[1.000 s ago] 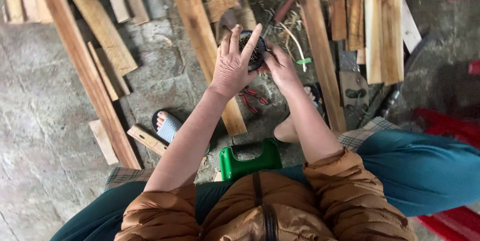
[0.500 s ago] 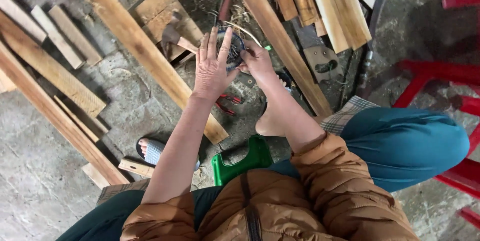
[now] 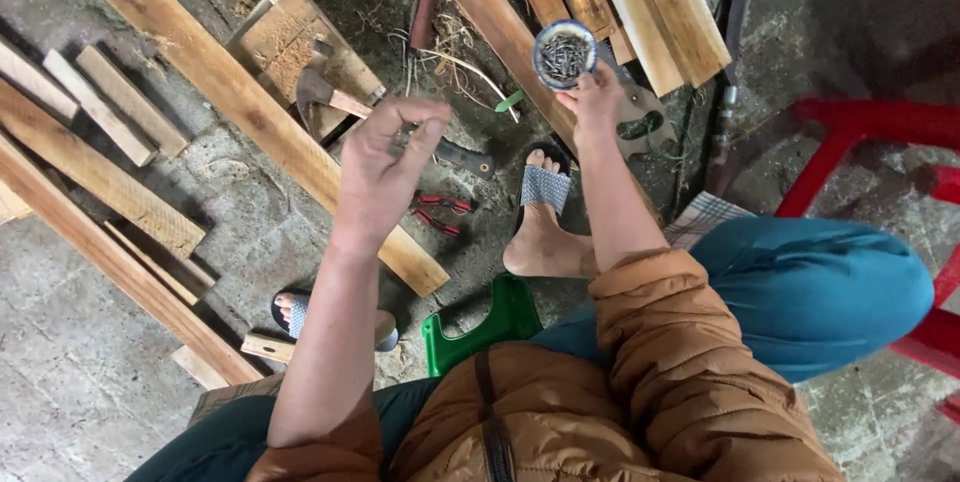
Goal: Joining wooden planks together using a hammer, nails, and pliers in a workshop setting.
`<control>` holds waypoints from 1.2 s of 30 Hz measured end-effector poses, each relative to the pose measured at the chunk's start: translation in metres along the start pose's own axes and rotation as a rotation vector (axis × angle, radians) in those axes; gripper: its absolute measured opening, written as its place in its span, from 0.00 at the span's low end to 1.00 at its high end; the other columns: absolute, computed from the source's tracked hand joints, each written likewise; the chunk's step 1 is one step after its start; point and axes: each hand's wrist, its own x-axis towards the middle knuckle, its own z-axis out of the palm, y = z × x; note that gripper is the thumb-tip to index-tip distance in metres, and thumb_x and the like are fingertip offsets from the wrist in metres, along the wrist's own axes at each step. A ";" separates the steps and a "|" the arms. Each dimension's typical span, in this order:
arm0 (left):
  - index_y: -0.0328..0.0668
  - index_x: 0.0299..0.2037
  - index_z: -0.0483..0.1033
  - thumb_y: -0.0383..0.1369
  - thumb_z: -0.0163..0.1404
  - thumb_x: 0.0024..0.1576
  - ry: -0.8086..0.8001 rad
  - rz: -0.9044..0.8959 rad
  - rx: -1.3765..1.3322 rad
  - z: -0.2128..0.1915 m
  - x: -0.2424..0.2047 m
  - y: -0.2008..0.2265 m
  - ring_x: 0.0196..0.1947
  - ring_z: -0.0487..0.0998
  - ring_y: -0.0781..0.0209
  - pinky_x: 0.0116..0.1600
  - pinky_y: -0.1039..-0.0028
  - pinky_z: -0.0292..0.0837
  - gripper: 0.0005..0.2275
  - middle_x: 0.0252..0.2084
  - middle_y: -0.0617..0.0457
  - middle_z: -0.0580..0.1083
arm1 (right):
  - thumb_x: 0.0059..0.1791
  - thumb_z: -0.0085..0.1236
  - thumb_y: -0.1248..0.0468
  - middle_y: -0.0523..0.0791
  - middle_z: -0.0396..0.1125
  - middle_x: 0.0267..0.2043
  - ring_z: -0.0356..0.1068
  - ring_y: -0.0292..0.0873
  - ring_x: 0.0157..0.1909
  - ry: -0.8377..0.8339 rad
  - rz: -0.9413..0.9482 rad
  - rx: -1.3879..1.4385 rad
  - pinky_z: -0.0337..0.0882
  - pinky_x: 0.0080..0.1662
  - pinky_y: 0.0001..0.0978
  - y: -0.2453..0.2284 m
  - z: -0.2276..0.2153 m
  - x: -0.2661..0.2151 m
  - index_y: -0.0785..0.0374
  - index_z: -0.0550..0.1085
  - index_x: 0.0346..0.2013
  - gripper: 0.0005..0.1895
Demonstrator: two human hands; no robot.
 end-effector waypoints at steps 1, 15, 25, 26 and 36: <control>0.42 0.45 0.80 0.28 0.52 0.65 0.006 0.000 0.002 0.001 -0.002 -0.014 0.52 0.81 0.52 0.62 0.62 0.73 0.05 0.44 0.49 0.79 | 0.54 0.49 0.73 0.50 0.64 0.46 0.79 0.69 0.35 -0.006 0.001 -0.001 0.83 0.41 0.71 -0.003 0.007 0.002 0.56 0.74 0.51 0.14; 0.44 0.43 0.78 0.24 0.52 0.61 0.513 -0.235 0.603 -0.109 -0.053 -0.188 0.44 0.79 0.47 0.50 0.59 0.75 0.05 0.43 0.53 0.76 | 0.54 0.49 0.67 0.50 0.70 0.48 0.79 0.69 0.42 -0.221 0.146 -0.167 0.82 0.46 0.66 0.007 0.161 0.024 0.53 0.72 0.54 0.13; 0.45 0.50 0.77 0.31 0.49 0.62 0.411 -0.347 0.504 -0.113 -0.050 -0.188 0.48 0.78 0.50 0.47 0.61 0.74 0.09 0.48 0.50 0.76 | 0.55 0.44 0.68 0.60 0.71 0.55 0.82 0.54 0.38 -0.192 0.296 -0.297 0.86 0.48 0.43 0.020 0.301 0.003 0.60 0.68 0.60 0.17; 0.45 0.50 0.77 0.30 0.50 0.62 0.419 -0.356 0.448 -0.114 -0.046 -0.181 0.47 0.78 0.54 0.48 0.63 0.74 0.08 0.48 0.52 0.76 | 0.54 0.46 0.70 0.61 0.71 0.54 0.82 0.56 0.37 -0.166 0.268 -0.275 0.87 0.46 0.45 0.026 0.306 0.001 0.63 0.69 0.57 0.16; 0.47 0.52 0.77 0.30 0.49 0.63 0.312 -0.430 0.524 -0.110 -0.050 -0.188 0.44 0.77 0.58 0.34 0.67 0.73 0.09 0.47 0.53 0.76 | 0.54 0.40 0.75 0.60 0.71 0.56 0.84 0.47 0.34 -0.178 0.225 -0.572 0.89 0.41 0.36 0.022 0.332 -0.005 0.66 0.74 0.55 0.19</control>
